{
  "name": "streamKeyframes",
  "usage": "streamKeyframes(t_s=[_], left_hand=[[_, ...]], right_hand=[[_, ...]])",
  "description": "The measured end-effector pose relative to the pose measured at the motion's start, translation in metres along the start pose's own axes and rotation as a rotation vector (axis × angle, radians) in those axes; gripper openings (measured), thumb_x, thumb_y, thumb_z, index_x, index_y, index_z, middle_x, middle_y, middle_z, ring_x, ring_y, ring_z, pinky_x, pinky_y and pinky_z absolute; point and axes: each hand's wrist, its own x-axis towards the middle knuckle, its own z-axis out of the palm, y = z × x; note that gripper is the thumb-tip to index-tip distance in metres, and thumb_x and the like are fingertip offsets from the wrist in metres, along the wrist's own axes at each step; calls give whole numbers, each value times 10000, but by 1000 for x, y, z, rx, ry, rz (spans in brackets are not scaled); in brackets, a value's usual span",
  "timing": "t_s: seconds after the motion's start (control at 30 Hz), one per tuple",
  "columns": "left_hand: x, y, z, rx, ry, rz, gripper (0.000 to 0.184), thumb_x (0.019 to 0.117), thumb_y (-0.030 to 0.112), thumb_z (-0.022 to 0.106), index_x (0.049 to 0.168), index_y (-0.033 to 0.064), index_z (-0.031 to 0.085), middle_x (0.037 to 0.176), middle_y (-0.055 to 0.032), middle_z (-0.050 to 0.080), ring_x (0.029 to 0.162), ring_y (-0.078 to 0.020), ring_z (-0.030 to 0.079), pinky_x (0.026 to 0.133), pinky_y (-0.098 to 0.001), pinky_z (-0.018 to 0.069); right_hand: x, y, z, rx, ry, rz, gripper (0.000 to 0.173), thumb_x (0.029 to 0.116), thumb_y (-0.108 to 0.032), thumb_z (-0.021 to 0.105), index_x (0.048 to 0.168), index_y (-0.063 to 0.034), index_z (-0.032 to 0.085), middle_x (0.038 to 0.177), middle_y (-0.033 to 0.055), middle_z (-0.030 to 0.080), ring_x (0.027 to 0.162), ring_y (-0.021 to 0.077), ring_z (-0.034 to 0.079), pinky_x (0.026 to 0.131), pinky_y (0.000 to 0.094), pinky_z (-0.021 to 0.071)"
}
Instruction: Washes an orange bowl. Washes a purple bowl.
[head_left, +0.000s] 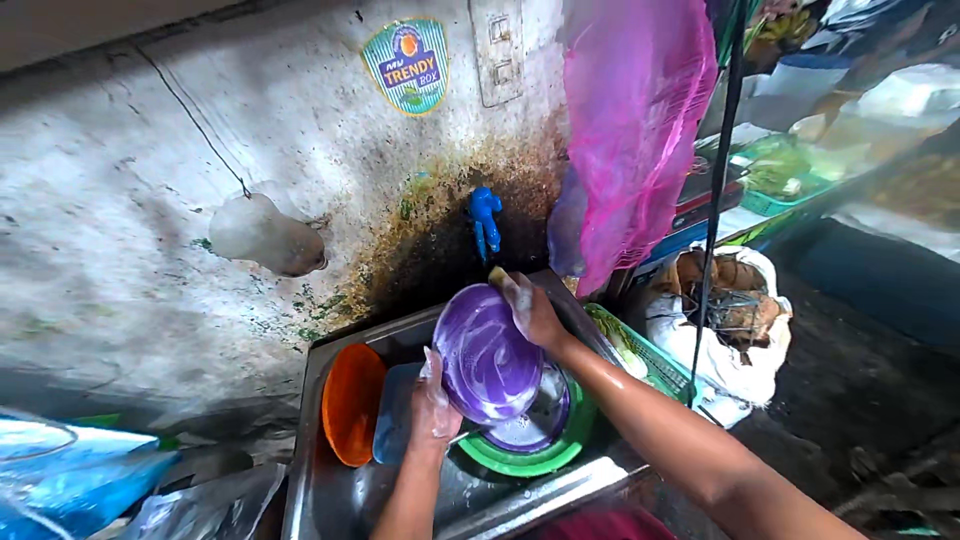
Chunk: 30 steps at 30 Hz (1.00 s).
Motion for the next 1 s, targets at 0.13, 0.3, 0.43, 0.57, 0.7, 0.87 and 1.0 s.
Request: streamKeyframes(t_s=[0.13,0.3,0.43,0.57,0.7,0.87,1.0], left_hand=[[9,-4,-17,339,-97,60,345,1057,243,520,1268,-12,614,1118,-81,721,1034,-143,689,938,-355,576],[-1,-21,2,866,-98,228,537,679,220,940,1095,-22,701,976,-53,767,919,-76,732,878,-276,617],[-9,-25,-6,1006,-142,485,460,674,219,883,1016,-39,716,947,-75,759,912,-63,721,872,-272,604],[-4,-12,-5,548,-20,650,398,750,102,884,1085,-26,711,1017,-54,770,945,-137,744,872,-340,643],[-1,-15,2,398,251,774,363,817,146,846,1107,2,682,1000,21,762,934,-91,735,864,-306,635],[-4,-31,12,333,358,637,273,863,139,775,1048,-20,653,891,63,760,840,-19,729,808,-244,631],[21,-11,-16,395,274,343,331,1015,310,575,1044,-14,639,933,-13,695,889,-62,670,866,-301,577]], right_hand=[[-10,12,-26,-180,33,18,432,1075,-391,444,1196,-73,711,1058,131,739,1011,254,711,944,495,565],[-27,-33,-24,-478,-233,-248,453,1033,-441,509,1176,-56,698,1136,167,713,1102,344,679,952,575,536],[-43,-53,-1,-546,-354,-568,374,1010,-469,557,1142,-151,704,1140,94,717,1112,303,674,944,550,540],[2,-9,-23,-99,-239,-71,383,1099,-271,408,1292,-51,656,1198,170,696,1134,288,663,1014,518,518],[-28,0,6,328,77,219,450,1112,-236,352,1392,46,563,1325,204,646,1227,204,626,1068,364,505],[-72,-20,43,786,305,515,461,1120,-339,318,1418,-29,485,1196,111,651,1027,130,652,843,317,572],[-26,2,-5,-41,137,209,474,1098,-306,372,1331,28,612,1189,210,697,1131,277,672,1026,460,518]])
